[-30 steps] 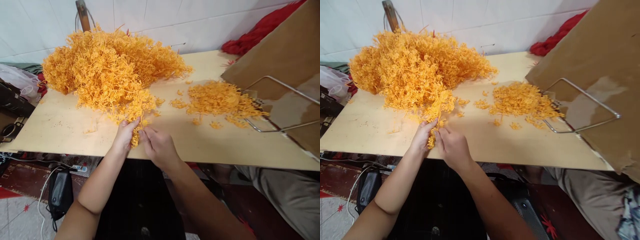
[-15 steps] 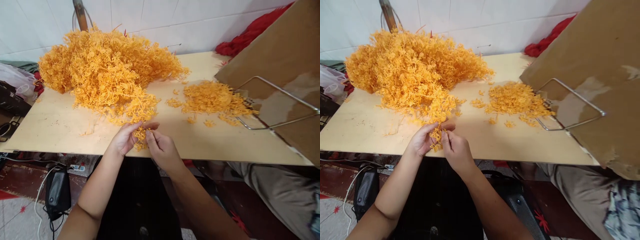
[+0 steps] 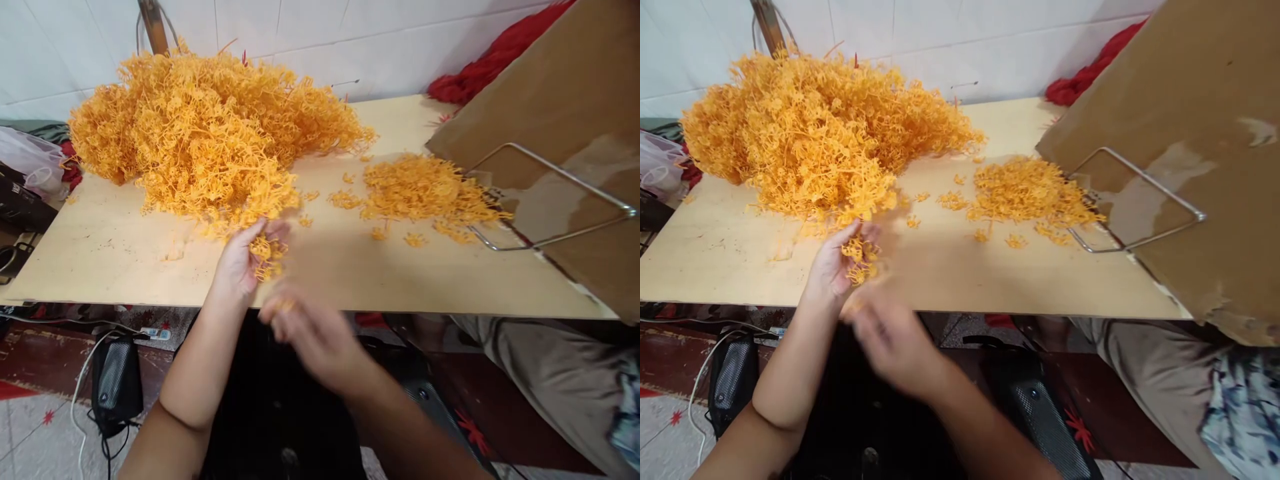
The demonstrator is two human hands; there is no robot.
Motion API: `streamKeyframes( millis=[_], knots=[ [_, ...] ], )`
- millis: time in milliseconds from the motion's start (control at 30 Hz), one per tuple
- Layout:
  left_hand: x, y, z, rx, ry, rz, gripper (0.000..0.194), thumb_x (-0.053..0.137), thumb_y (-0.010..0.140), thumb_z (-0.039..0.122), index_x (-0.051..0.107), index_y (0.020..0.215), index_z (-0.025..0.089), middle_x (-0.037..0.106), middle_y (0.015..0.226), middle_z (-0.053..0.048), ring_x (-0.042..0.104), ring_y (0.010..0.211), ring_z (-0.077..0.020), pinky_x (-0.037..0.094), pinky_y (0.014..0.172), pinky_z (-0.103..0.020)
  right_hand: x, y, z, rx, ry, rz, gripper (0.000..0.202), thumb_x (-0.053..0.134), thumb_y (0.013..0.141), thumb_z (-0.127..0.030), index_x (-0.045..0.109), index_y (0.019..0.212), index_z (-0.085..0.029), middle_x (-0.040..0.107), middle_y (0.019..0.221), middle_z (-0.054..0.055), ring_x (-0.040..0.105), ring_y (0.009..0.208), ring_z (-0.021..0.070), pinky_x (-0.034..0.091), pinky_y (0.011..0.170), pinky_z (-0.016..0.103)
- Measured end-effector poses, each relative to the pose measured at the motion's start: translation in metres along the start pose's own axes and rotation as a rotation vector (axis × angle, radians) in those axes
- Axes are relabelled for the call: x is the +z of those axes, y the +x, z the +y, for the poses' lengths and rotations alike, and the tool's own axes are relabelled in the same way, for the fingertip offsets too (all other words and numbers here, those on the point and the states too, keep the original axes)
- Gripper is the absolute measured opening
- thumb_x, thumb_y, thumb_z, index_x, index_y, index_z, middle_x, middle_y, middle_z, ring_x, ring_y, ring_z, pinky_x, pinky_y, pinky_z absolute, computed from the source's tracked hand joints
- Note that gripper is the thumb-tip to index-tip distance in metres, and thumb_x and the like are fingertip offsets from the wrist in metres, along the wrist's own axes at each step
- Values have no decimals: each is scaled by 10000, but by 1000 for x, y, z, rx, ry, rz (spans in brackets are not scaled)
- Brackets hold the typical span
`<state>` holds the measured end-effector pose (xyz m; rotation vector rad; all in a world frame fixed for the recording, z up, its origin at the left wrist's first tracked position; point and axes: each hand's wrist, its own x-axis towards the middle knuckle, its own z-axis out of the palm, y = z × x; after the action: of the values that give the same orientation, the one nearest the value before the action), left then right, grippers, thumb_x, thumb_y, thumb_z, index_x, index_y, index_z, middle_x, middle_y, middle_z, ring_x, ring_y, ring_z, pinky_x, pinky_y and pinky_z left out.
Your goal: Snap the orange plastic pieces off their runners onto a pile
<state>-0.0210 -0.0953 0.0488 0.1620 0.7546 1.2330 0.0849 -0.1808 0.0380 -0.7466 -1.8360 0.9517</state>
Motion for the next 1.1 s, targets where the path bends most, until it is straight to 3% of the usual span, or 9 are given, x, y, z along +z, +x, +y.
streamKeyframes(
  millis=[67, 167, 233, 367, 533, 733, 900, 1000, 1100],
  knots=[
    [-2, -2, -4, -55, 55, -120, 130, 506, 790, 155, 618, 763, 94, 672, 763, -45, 632, 748, -112, 475, 711, -218, -21, 10, 12, 271, 228, 256, 126, 382, 799, -155, 486, 860, -190, 511, 707, -10, 437, 473, 66, 346, 431, 210],
    [-5, -2, -13, -70, 62, -148, 156, 500, 792, 156, 636, 841, 98, 686, 887, -65, 622, 919, -139, 460, 831, -244, -37, 18, 29, 404, 366, 428, 102, 444, 750, -184, 478, 844, -196, 432, 653, -36, 361, 422, 50, 279, 387, 199],
    [-5, 0, -17, -78, 68, -97, 160, 494, 794, 158, 636, 837, 98, 687, 864, -71, 616, 951, -149, 451, 863, -256, -35, 19, 32, 388, 256, 413, 93, 434, 784, -245, 487, 843, -196, 394, 609, -42, 343, 430, 60, 282, 401, 207],
    [-2, 2, -22, -130, 80, -63, 181, 479, 806, 179, 633, 767, 91, 678, 770, -65, 630, 877, -142, 454, 858, -254, -19, 22, 27, 251, -351, 357, 266, 531, 755, -413, 499, 879, -180, 514, 703, 19, 455, 560, 116, 357, 503, 247],
    [1, 1, -21, -197, 90, -46, 226, 442, 833, 190, 618, 725, 98, 659, 724, -56, 621, 736, -109, 467, 742, -206, -17, 36, 36, 262, -792, 91, 298, 424, 832, -430, 518, 818, -147, 571, 670, 62, 460, 512, 141, 279, 465, 251],
    [0, 8, -14, -41, -102, -7, 249, 406, 812, 58, 447, 584, 147, 420, 462, 53, 483, 461, -39, 406, 535, -152, -7, 21, 33, -117, -894, 89, 286, 334, 872, -215, 492, 637, -174, 565, 636, 60, 452, 539, 127, 295, 508, 257],
    [1, 15, 1, 24, -110, -8, 258, 376, 828, 58, 408, 592, 157, 372, 453, 73, 383, 388, -18, 338, 465, -133, 11, -7, -1, -436, -608, -133, 270, 398, 840, -176, 445, 574, -187, 488, 530, 2, 407, 500, 110, 287, 471, 261],
    [3, 12, 2, -62, -69, -21, 231, 391, 849, 132, 477, 635, 145, 513, 540, 31, 517, 494, -51, 400, 521, -167, -2, -6, -6, -158, -228, -62, 262, 390, 838, -186, 417, 577, -187, 476, 524, -16, 425, 474, 83, 332, 437, 223],
    [4, 7, -3, -141, -89, -49, 233, 395, 859, 181, 551, 696, 121, 614, 676, -25, 612, 683, -88, 460, 667, -204, -31, 10, 14, 287, 129, 266, 241, 454, 813, -283, 423, 592, -192, 478, 503, -32, 436, 406, 70, 339, 370, 201]
  ],
)
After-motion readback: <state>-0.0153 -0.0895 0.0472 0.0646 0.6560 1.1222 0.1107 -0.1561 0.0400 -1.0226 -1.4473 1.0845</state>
